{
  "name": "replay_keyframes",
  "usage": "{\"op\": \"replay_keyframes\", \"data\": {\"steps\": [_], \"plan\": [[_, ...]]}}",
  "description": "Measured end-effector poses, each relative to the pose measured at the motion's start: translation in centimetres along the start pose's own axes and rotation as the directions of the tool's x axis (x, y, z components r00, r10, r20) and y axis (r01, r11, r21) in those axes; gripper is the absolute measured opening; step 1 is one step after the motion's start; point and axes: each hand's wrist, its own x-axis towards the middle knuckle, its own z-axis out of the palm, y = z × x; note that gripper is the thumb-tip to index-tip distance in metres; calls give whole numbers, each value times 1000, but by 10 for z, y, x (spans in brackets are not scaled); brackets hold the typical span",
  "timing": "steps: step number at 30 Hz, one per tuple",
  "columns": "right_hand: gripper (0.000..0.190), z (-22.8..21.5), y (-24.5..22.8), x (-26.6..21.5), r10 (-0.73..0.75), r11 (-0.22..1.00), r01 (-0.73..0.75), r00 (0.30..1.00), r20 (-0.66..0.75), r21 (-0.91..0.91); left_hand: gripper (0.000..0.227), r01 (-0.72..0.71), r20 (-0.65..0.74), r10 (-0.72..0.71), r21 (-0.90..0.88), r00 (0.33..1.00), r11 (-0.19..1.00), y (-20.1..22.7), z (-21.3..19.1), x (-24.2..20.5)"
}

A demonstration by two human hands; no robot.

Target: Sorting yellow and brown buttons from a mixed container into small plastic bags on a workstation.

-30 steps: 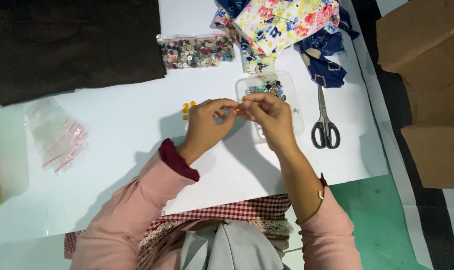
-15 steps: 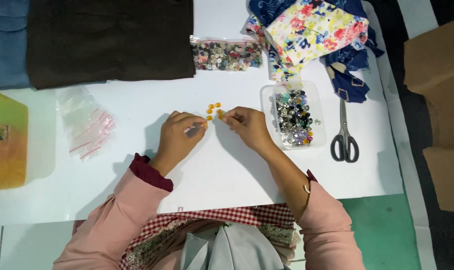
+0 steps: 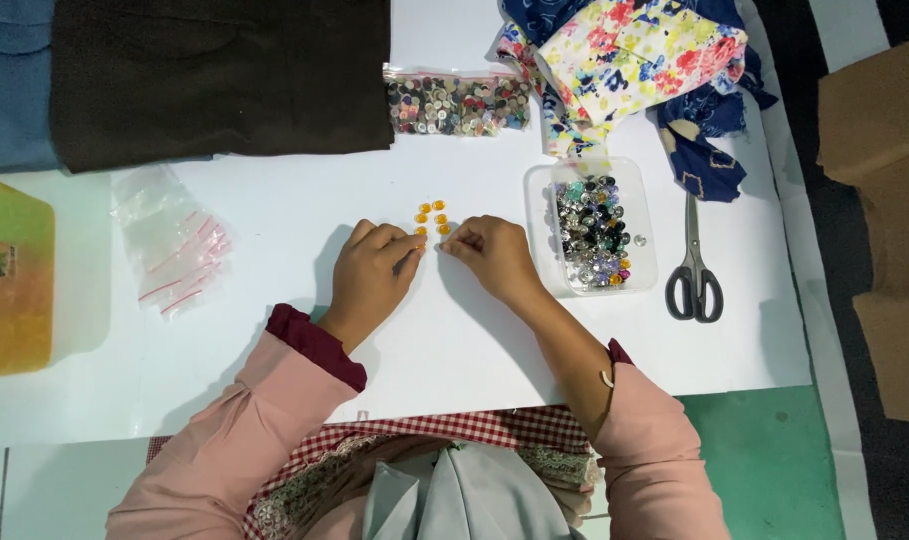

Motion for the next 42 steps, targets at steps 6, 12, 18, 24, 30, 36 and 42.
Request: {"op": "replay_keyframes", "data": {"steps": [6, 12, 18, 24, 30, 36, 42], "plan": [[6, 0, -4, 1, -36, 999, 36, 999, -14, -19, 19, -33, -21, 34, 46, 999, 998, 1, 0, 1], [6, 3, -1, -2, -30, 999, 29, 999, -45, -20, 23, -72, -59, 76, 63, 995, 995, -5, 5, -2], [6, -11, -7, -12, -75, 997, 73, 992, -104, -23, 24, -168, -158, 189, 134, 969, 977, 8, -5, 2], [7, -68, 23, -23, -129, 992, 120, 953, -276, -49, 25, -305, -225, 322, 107, 920, 946, 26, 4, 10], [10, -143, 60, -38, -139, 973, 46, 900, -414, -226, 21, -400, -255, 396, 35, 882, 916, 65, 31, 41], [13, -151, 122, -37, -221, 878, -38, 852, -474, -478, 17, -379, -222, 353, -88, 909, 921, 103, 88, 85], [11, -140, 118, -41, -235, 815, -91, 851, -470, -572, 17, -277, 2, 278, -79, 961, 958, 107, 171, 133]]}}
